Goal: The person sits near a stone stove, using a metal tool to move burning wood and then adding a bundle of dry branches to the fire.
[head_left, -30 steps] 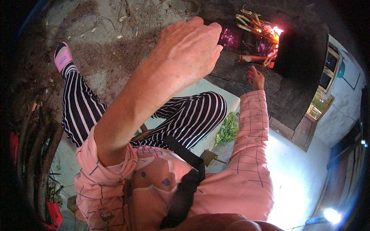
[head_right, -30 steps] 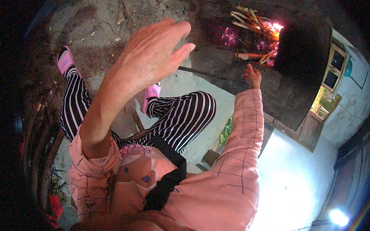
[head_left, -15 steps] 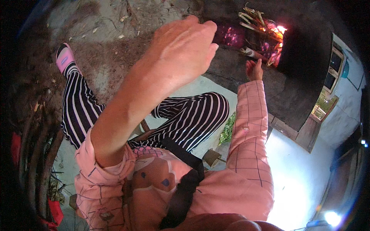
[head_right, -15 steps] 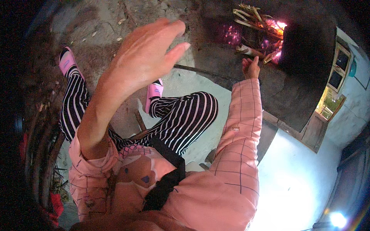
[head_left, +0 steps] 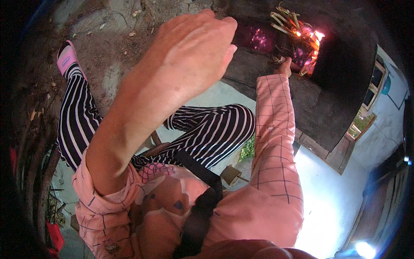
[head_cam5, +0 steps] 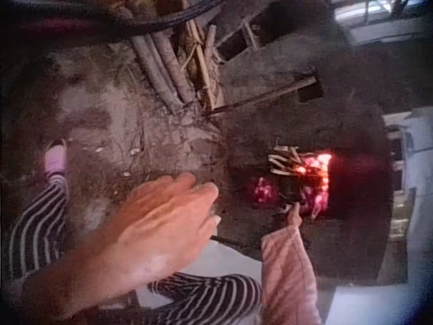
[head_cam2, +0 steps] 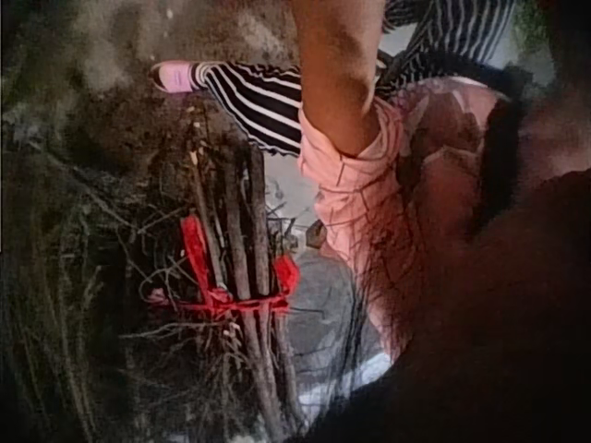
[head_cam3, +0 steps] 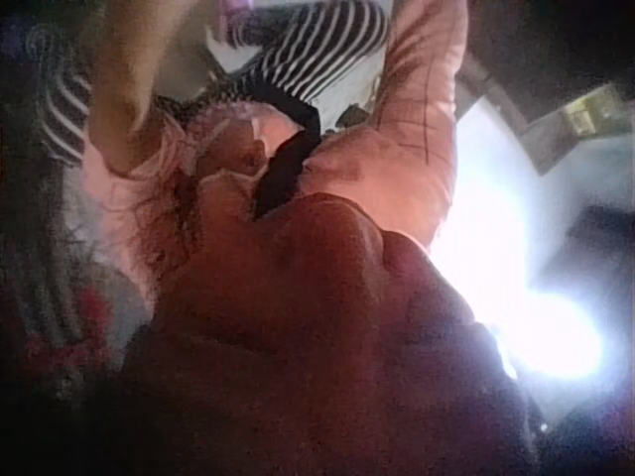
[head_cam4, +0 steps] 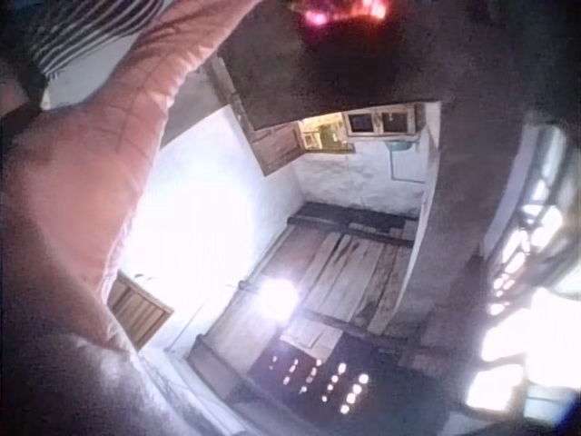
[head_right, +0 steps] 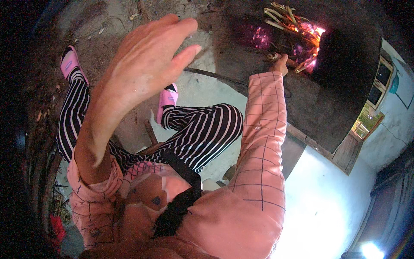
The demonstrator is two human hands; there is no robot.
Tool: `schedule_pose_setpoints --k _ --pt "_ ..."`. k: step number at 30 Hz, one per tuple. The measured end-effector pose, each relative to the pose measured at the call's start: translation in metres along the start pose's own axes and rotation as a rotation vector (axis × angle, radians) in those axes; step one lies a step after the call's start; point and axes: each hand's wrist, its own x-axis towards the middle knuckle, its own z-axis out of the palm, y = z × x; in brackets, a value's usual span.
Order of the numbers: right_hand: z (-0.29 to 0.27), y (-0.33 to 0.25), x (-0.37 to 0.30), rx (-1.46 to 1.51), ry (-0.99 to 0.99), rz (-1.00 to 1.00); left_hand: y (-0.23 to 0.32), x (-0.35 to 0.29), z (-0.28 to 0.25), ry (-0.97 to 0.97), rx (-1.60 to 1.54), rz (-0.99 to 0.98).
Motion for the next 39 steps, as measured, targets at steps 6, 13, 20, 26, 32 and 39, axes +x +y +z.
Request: schedule_pose_setpoints --k 6,13,20,26,32,39 --pt "-0.007 -0.004 -0.014 -0.063 0.071 0.033 0.001 0.0 0.0 -0.02 0.023 0.013" --pt "-0.038 0.013 0.05 -0.419 -0.119 -0.02 0.003 0.001 -0.002 -0.064 0.017 0.023" --pt "-0.056 -0.055 0.039 -0.237 -0.42 0.102 0.013 0.005 -0.005 -0.092 -0.015 -0.021" --pt "-0.032 -0.138 -0.015 -0.303 -0.468 -0.008 0.021 0.01 -0.006 -0.11 -0.067 -0.039" --pt "-0.083 -0.112 -0.038 -0.182 -0.464 0.254 0.023 0.008 -0.006 -0.109 -0.049 -0.044" --pt "-0.075 -0.089 -0.013 -0.066 -0.237 0.219 0.021 0.008 0.002 -0.105 -0.04 -0.027"
